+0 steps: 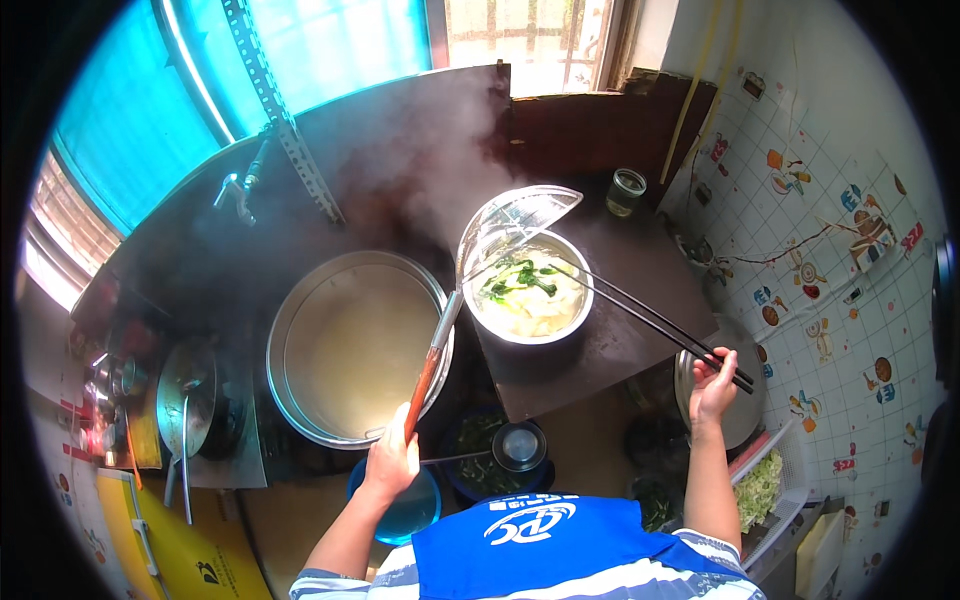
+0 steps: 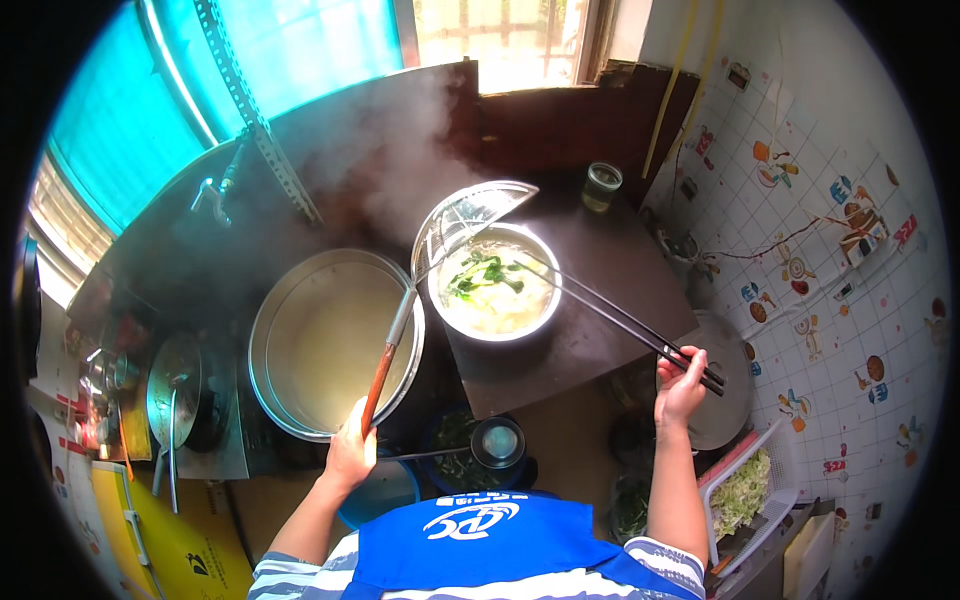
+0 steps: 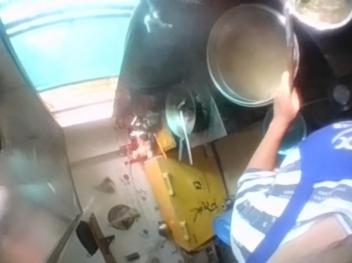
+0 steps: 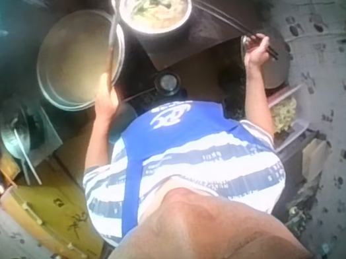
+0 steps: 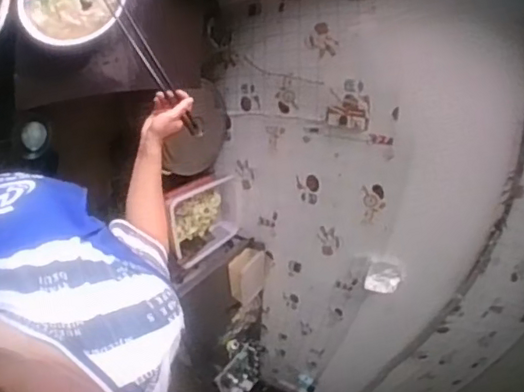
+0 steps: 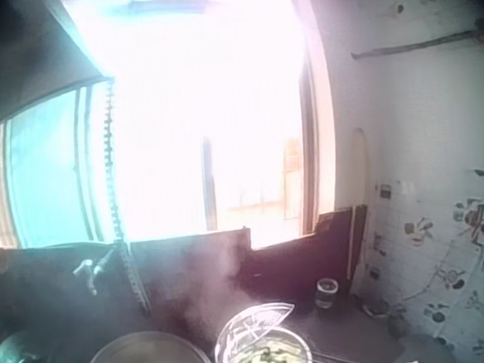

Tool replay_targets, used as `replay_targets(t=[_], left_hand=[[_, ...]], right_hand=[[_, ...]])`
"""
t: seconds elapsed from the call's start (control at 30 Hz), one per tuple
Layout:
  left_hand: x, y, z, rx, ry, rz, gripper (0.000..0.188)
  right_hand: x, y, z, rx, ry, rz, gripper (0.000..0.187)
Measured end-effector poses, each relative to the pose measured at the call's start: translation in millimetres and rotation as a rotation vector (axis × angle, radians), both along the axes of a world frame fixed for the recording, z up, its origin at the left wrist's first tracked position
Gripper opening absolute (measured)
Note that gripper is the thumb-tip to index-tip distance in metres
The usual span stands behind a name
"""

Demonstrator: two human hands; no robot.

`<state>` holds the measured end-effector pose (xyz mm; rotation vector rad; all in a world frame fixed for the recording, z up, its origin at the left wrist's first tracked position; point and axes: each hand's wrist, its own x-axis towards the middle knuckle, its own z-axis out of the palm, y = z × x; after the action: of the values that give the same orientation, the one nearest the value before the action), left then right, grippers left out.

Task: The person serves a bowl of noodle soup to a customer in a dining area. They then return to the kitchen, retrieve dough from a display case, and roll small pieces of dough into long, thin strips on a metal countertop. The person places the rolled noodles into a plastic container.

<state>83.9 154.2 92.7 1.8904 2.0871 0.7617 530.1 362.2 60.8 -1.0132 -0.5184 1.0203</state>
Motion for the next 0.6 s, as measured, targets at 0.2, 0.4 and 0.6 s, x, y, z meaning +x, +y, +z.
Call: replay_targets(t=[0.2,0.4,0.6], left_hand=[[10,1,17,-0.381,-0.750,0.199,0.049],[-9,-60,24,-0.317,-1.456,0.306,0.039],[-15,-195,18,-0.156,-1.721,0.435,0.043]], right_hand=[[-42,21,-2,0.073,-0.241,0.292,0.031],[13,30,37,-0.018,-0.386,0.260,0.033],[51,80,6,-0.110,-0.021,-0.006,0.032]])
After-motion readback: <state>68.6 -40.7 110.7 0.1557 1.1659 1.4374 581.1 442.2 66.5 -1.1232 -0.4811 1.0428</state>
